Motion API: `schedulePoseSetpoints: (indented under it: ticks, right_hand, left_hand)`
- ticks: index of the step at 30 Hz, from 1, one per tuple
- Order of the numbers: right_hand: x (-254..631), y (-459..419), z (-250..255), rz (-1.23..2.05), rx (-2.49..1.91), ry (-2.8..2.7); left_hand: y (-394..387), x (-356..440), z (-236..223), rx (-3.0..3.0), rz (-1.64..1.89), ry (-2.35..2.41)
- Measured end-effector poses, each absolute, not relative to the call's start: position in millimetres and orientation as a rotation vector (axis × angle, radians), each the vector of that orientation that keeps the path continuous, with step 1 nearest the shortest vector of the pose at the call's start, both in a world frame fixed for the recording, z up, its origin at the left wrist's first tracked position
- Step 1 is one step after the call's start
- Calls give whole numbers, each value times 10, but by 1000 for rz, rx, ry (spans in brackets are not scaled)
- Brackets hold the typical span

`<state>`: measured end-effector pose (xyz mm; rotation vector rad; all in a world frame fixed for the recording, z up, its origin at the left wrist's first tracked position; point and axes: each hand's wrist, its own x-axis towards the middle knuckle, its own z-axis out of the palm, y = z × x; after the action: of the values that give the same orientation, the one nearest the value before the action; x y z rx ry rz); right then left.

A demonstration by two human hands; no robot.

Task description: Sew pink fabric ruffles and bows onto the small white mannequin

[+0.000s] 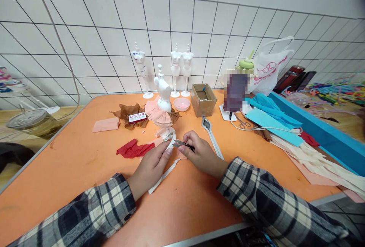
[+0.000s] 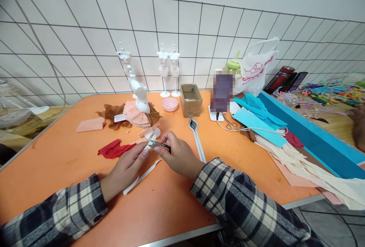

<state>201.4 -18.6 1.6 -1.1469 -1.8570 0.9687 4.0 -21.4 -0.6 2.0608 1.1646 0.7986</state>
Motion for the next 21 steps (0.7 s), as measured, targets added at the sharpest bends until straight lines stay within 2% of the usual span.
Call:
schedulePoseSetpoints:
  ticks: [6, 10, 15, 21]
  right_hand:
    - [2017, -176, 14, 943, -1205, -1814]
    - [1990, -175, 33, 1251, -1080, -1699]
    - [1931, -184, 31, 1702, -1075, -1298]
    - [1880, -233, 64, 1887, -1019, -1052]
  left_hand:
    - [-218, 56, 40, 2055, 774, 1110]
    - [-205, 55, 25, 2052, 780, 1132]
    - [-201, 47, -9, 2087, 777, 1140]
    - [-185, 55, 2, 2087, 771, 1114]
